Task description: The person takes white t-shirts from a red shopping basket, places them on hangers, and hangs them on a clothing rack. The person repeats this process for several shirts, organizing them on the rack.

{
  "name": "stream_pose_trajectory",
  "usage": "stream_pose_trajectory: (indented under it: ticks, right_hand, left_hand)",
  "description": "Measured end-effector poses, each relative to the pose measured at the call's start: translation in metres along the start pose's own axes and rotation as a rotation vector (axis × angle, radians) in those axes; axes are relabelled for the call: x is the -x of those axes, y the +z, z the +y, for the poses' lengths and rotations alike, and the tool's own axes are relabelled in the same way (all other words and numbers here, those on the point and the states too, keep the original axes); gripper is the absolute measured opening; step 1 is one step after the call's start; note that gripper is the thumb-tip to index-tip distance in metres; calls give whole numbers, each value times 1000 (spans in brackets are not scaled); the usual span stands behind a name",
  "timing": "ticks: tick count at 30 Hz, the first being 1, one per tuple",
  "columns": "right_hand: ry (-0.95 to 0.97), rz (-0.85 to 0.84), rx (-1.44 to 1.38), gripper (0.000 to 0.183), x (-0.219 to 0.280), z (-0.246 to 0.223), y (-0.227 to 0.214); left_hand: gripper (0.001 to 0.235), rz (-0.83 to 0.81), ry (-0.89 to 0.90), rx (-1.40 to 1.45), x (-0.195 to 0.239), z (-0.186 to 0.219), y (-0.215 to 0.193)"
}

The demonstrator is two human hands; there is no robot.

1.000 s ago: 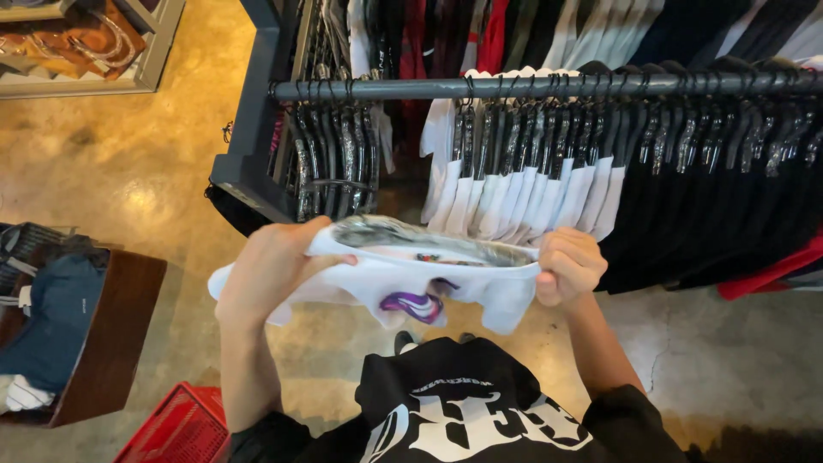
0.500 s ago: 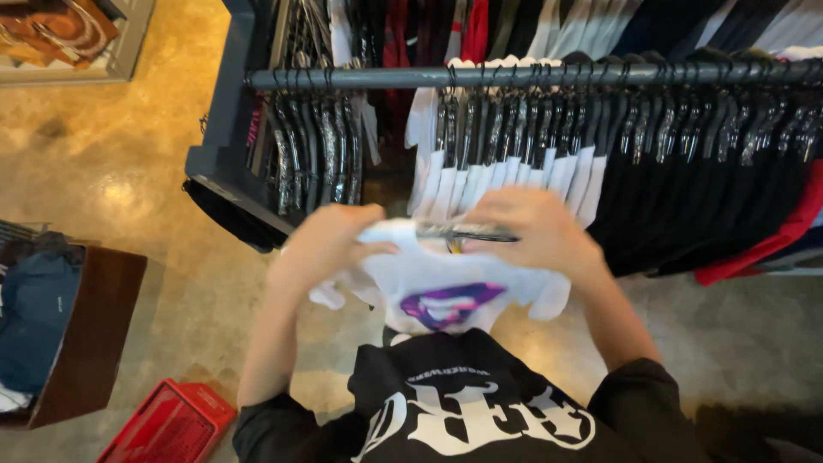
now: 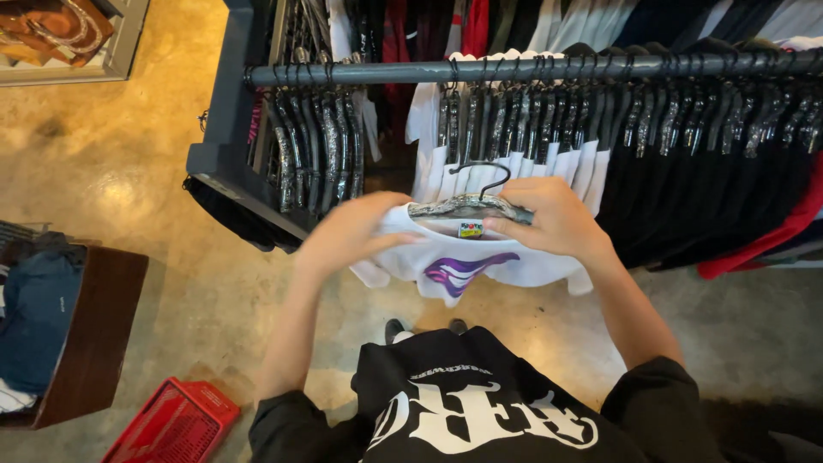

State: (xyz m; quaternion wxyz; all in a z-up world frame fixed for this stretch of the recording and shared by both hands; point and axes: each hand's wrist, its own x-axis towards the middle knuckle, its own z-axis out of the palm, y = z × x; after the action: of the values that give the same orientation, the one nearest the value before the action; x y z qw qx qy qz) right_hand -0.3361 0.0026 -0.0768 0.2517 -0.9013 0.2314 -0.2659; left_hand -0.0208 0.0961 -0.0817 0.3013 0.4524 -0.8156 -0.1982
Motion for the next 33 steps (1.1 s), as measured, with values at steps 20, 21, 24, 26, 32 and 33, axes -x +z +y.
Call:
stream_pose_trajectory:
  ticks: [20, 21, 24, 26, 32, 33]
  right_hand:
    - [546, -150, -10, 36, 50, 13, 14]
    - [600, -145, -3, 35, 54, 14, 17]
    - [666, -191, -57, 37, 83, 41, 33]
    - [668, -246, -121, 38, 97, 58, 42]
    - [608, -467, -615, 41, 112, 63, 81]
    - [651, -364, -694, 40, 113, 70, 98]
  left_hand:
    - [40, -280, 2, 427, -11, -26, 31]
    - [44, -314, -86, 329, -10, -28, 28]
    - [41, -379, -228, 228, 8, -77, 41]
    - [34, -403, -288, 220, 19, -107, 51]
    - [41, -208, -317, 157, 27, -146, 93]
    - [47, 19, -322, 93, 29, -147, 101]
